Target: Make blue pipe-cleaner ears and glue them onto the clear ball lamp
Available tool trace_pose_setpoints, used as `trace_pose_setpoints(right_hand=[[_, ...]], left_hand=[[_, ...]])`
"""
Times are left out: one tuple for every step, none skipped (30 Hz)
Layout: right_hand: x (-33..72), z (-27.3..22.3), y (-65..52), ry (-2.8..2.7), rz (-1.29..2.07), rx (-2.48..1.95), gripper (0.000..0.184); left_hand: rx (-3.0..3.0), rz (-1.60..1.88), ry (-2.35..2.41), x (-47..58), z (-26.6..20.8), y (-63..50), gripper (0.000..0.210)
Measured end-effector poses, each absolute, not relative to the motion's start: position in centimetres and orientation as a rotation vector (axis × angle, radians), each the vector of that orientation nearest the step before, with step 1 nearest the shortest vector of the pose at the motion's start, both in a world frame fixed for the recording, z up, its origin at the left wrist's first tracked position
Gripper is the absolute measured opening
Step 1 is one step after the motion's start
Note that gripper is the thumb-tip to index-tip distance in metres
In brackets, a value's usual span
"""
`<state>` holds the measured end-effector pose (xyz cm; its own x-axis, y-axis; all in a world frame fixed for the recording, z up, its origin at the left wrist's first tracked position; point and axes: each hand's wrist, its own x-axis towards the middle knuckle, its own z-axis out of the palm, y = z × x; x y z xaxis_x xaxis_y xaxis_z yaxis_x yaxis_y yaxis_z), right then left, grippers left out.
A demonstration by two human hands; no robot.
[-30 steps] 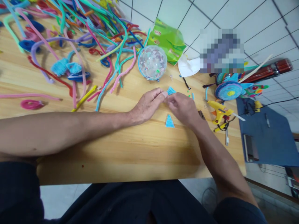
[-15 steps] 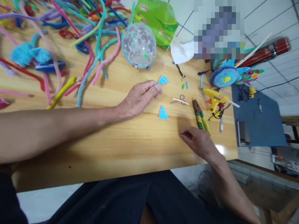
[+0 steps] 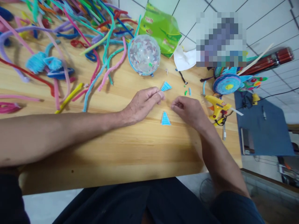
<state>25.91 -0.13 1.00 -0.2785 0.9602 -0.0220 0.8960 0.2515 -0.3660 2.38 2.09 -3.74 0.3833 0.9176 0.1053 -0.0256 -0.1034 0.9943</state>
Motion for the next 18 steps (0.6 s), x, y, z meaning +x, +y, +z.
trace_pose_setpoints(right_hand=[[25.2, 0.9, 0.6, -2.357, 0.485, -1.721, 0.009], [24.6, 0.7, 1.1, -2.399, 0.502, -1.699, 0.01], [24.0, 0.6, 1.5, -2.437, 0.513, -1.681, 0.01], [23.5, 0.5, 1.8, -2.467, 0.512, -1.667, 0.01], [23.1, 0.4, 2.0, -2.489, 0.505, -1.654, 0.01], [22.7, 0.4, 2.2, -2.507, 0.505, -1.637, 0.01], [22.5, 0.3, 2.4, -2.524, 0.514, -1.611, 0.01], [22.4, 0.3, 2.6, -2.539, 0.528, -1.579, 0.011], [22.3, 0.2, 2.8, -2.556, 0.544, -1.546, 0.011], [22.4, 0.2, 3.0, -2.569, 0.553, -1.521, 0.013], [22.6, 0.1, 3.3, -2.571, 0.545, -1.515, 0.015], [22.8, 0.0, 3.5, -2.561, 0.522, -1.527, 0.016], [23.1, -0.1, 3.8, -2.537, 0.494, -1.553, 0.017], [23.4, -0.2, 4.0, -2.5, 0.474, -1.584, 0.016], [23.7, -0.2, 4.1, -2.45, 0.469, -1.612, 0.014], [23.9, -0.2, 4.2, -2.396, 0.478, -1.629, 0.012], [24.1, -0.1, 4.2, -2.346, 0.5, -1.631, 0.01], [24.0, 0.0, 4.1, -2.309, 0.526, -1.62, 0.009]], left_hand=[[1.449, 0.988, 0.858, 2.3, -3.7, 2.1, 0.03], [1.452, 0.986, 0.855, 2.3, -3.6, 2.1, 0.031], [1.451, 0.986, 0.849, 2.3, -3.5, 2.0, 0.031], [1.447, 0.988, 0.838, 2.3, -3.4, 2.0, 0.032], [1.44, 0.991, 0.825, 2.3, -3.4, 2.0, 0.032], [1.434, 0.996, 0.811, 2.3, -3.3, 2.0, 0.031], [1.429, 1.001, 0.802, 2.3, -3.3, 2.0, 0.031], [1.426, 1.004, 0.797, 2.3, -3.3, 2.0, 0.031], [1.425, 1.003, 0.798, 2.3, -3.3, 2.0, 0.032], [1.424, 0.997, 0.803, 2.2, -3.3, 2.0, 0.032], [1.424, 0.991, 0.811, 2.2, -3.3, 2.0, 0.032], [1.424, 0.989, 0.82, 2.2, -3.4, 2.0, 0.032], [1.42, 0.989, 0.829, 2.2, -3.4, 2.0, 0.032], [1.41, 0.992, 0.838, 2.2, -3.5, 2.0, 0.031], [1.388, 0.998, 0.846, 2.3, -3.6, 2.0, 0.031], [1.352, 1.005, 0.854, 2.3, -3.7, 2.0, 0.031], [1.303, 1.015, 0.862, 2.4, -3.7, 2.1, 0.032], [1.246, 1.029, 0.872, 2.5, -3.8, 2.1, 0.033]])
